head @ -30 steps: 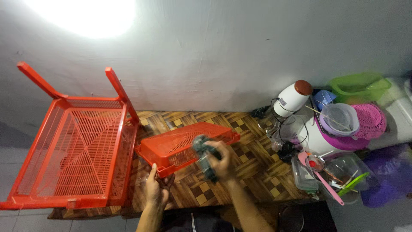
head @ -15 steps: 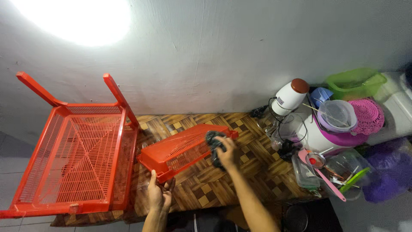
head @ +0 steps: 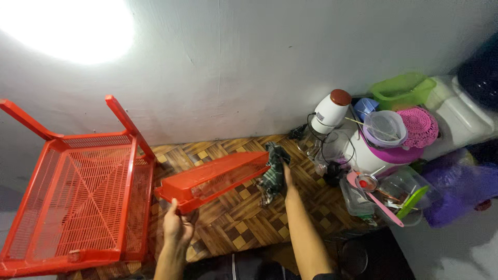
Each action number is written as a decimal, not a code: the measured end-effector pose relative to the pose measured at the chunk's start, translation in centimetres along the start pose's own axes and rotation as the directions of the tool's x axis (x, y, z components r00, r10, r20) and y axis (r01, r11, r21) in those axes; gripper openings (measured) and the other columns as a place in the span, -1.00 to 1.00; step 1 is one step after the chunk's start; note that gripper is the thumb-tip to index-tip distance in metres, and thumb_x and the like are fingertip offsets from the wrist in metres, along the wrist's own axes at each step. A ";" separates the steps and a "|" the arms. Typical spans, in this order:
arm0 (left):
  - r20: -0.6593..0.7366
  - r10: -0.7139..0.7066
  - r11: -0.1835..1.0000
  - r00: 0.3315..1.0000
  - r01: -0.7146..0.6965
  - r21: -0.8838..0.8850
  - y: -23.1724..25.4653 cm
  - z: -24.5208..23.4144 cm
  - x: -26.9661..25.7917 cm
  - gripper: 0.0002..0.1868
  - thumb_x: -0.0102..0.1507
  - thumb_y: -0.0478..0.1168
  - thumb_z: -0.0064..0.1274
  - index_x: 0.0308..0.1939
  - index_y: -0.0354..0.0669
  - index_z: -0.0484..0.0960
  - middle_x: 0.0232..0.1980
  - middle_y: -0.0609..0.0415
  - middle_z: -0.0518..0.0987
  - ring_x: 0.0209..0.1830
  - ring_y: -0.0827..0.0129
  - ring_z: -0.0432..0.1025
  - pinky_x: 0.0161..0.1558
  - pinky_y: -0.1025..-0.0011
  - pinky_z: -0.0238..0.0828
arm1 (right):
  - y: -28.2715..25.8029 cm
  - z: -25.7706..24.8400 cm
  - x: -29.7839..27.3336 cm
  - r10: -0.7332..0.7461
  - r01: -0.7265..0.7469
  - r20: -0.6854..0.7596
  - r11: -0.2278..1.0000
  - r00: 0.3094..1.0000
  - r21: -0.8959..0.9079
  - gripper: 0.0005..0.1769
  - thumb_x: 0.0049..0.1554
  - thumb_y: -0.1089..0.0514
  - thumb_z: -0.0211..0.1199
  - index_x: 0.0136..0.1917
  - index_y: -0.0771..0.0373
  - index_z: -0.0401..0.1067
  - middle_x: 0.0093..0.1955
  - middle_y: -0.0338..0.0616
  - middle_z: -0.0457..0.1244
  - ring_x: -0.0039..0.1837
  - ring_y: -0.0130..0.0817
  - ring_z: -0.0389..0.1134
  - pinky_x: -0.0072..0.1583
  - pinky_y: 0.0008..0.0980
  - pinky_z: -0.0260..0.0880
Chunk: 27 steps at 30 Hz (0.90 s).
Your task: The person wipes a red plastic basket with a cloth, turning it over to clean multiple sides. The person then places the basket on a table next to another red plastic chair.
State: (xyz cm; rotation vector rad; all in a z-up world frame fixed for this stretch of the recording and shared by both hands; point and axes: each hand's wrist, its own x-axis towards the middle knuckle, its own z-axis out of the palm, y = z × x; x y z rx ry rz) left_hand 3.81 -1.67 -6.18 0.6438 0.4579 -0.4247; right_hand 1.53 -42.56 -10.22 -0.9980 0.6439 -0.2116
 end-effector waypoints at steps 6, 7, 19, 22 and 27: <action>0.874 0.288 0.887 0.391 0.235 -0.397 3.0 -1.4 3.1 -0.52 0.63 -0.11 -0.55 0.06 -0.37 0.48 0.07 -0.17 0.59 -0.03 0.05 0.48 0.10 0.12 0.44 | -5.4 4.1 -9.6 -0.114 0.069 0.137 0.953 0.984 0.295 -0.35 0.13 -0.28 0.27 0.27 0.20 0.32 0.09 -0.17 0.29 0.06 -0.24 0.37 0.04 -0.22 0.44; 0.677 0.204 0.920 0.707 0.098 -0.380 3.4 -1.0 2.9 -0.53 0.57 -0.02 -0.49 0.08 -0.26 0.50 0.07 -0.10 0.60 0.02 0.08 0.48 0.15 0.09 0.44 | -6.0 5.0 -11.5 -0.136 0.078 0.156 0.942 0.978 0.328 -0.36 0.13 -0.27 0.27 0.27 0.21 0.32 0.08 -0.16 0.29 0.05 -0.24 0.37 0.03 -0.22 0.46; 0.370 -0.066 0.984 0.927 -0.001 0.176 -3.5 7.5 1.1 -0.64 0.55 -0.02 -0.05 -0.18 -0.11 0.20 -0.11 -0.07 0.43 0.09 -0.01 0.46 0.37 -0.04 0.37 | 0.2 15.0 -18.4 -0.603 0.608 0.106 0.794 0.791 -0.019 -0.42 0.11 -0.19 0.29 0.19 0.26 0.30 0.00 -0.08 0.30 -0.09 -0.25 0.43 -0.12 -0.24 0.60; 0.271 -0.159 0.934 0.949 0.056 0.352 -4.7 7.7 0.9 -0.56 0.47 0.07 -0.15 0.04 -0.24 0.61 -0.14 0.00 0.61 -0.14 0.30 0.44 0.06 0.28 0.37 | 1.6 15.7 -17.8 -0.800 0.839 0.253 0.513 0.544 -0.182 -0.54 0.24 -0.13 0.22 0.21 0.24 0.32 0.09 -0.13 0.23 0.05 -0.36 0.33 0.09 -0.29 0.47; 0.280 -0.092 0.979 0.955 0.035 0.202 -4.1 7.2 1.3 -0.70 0.40 -0.13 -0.16 0.00 -0.24 0.61 -0.15 0.01 0.67 -0.22 0.30 0.56 -0.11 0.30 0.53 | 1.4 16.3 -19.4 -0.767 0.867 0.421 0.487 0.484 -0.107 -0.68 0.32 0.08 0.22 0.24 0.28 0.31 0.35 0.04 0.12 0.21 -0.25 0.28 0.26 -0.22 0.35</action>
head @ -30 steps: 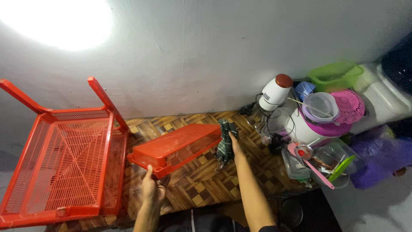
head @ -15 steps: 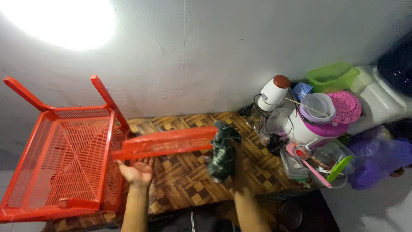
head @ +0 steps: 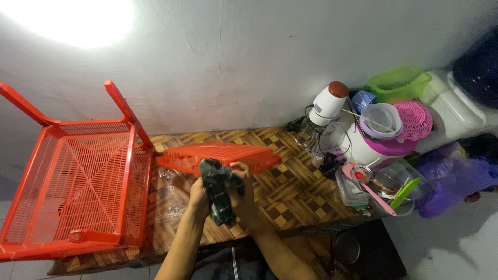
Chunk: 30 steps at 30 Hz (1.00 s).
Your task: The person wipes a red plastic basket with a cloth, turning it over to clean multiple sides. The person then places the basket on a table next to another red plastic chair.
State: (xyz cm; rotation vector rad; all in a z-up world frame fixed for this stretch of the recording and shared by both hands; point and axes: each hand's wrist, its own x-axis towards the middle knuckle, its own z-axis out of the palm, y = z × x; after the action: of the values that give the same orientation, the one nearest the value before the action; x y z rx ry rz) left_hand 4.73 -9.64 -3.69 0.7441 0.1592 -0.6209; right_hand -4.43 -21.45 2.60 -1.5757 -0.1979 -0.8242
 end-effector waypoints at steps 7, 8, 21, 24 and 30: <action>0.196 0.134 0.952 0.971 -0.072 -0.297 1.4 -2.8 1.9 -0.62 0.51 0.05 -0.16 -0.05 -0.16 0.60 -0.24 0.05 0.62 -0.37 0.29 0.50 -0.33 0.32 0.52 | -2.4 -1.3 -4.3 0.194 -0.179 -0.167 0.978 0.967 0.105 -0.70 0.31 0.15 0.18 0.26 0.31 0.32 0.22 0.15 0.25 0.18 -0.13 0.34 0.16 -0.17 0.43; 0.183 0.168 0.930 0.969 -0.094 -0.356 1.7 -2.9 1.7 -0.62 0.54 0.05 -0.16 -0.05 -0.18 0.56 -0.22 0.06 0.59 -0.30 0.28 0.51 -0.17 0.26 0.55 | -2.1 -2.1 -4.1 0.402 -0.343 -0.221 0.902 0.889 0.264 -0.68 0.30 0.15 0.18 0.26 0.34 0.34 0.13 0.18 0.29 0.10 -0.12 0.37 0.10 -0.17 0.47; 0.039 0.146 0.955 0.989 -0.130 -0.266 5.5 1.0 -5.4 -0.58 0.45 -0.07 -0.26 0.28 -0.25 0.39 0.26 -0.09 0.53 0.26 0.18 0.45 0.27 0.19 0.46 | -3.4 2.6 3.8 0.176 -0.119 0.153 0.939 0.972 -0.322 -0.49 0.26 0.10 0.25 0.45 0.05 0.27 0.28 0.01 0.28 0.27 -0.19 0.36 0.28 -0.11 0.49; 0.094 0.192 0.906 0.977 -0.140 -0.399 4.6 -1.6 -3.4 -0.67 0.53 -0.10 -0.24 0.23 -0.26 0.44 0.20 -0.07 0.55 0.18 0.20 0.48 0.23 0.22 0.48 | -4.2 4.6 4.9 -0.004 0.147 0.305 0.882 0.952 -0.448 -0.54 0.19 0.10 0.36 0.34 0.02 0.41 0.29 -0.03 0.29 0.28 -0.15 0.35 0.22 -0.11 0.49; -0.110 0.148 0.891 0.983 -0.181 -0.417 3.7 -4.8 -1.5 -0.69 0.50 -0.11 -0.26 0.06 -0.25 0.50 0.03 -0.01 0.62 -0.01 0.29 0.57 0.04 0.32 0.61 | -2.5 5.2 5.3 0.139 0.058 0.279 0.800 0.950 -0.597 -0.66 0.06 0.17 0.40 0.13 -0.03 0.55 0.01 -0.21 0.29 -0.13 -0.32 0.42 -0.14 -0.33 0.53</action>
State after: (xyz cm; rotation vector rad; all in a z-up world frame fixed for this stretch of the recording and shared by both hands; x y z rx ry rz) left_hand 6.03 -3.57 -4.49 0.3507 0.2880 -0.3752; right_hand 0.01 -17.86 8.01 -2.3117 -0.1303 -0.6237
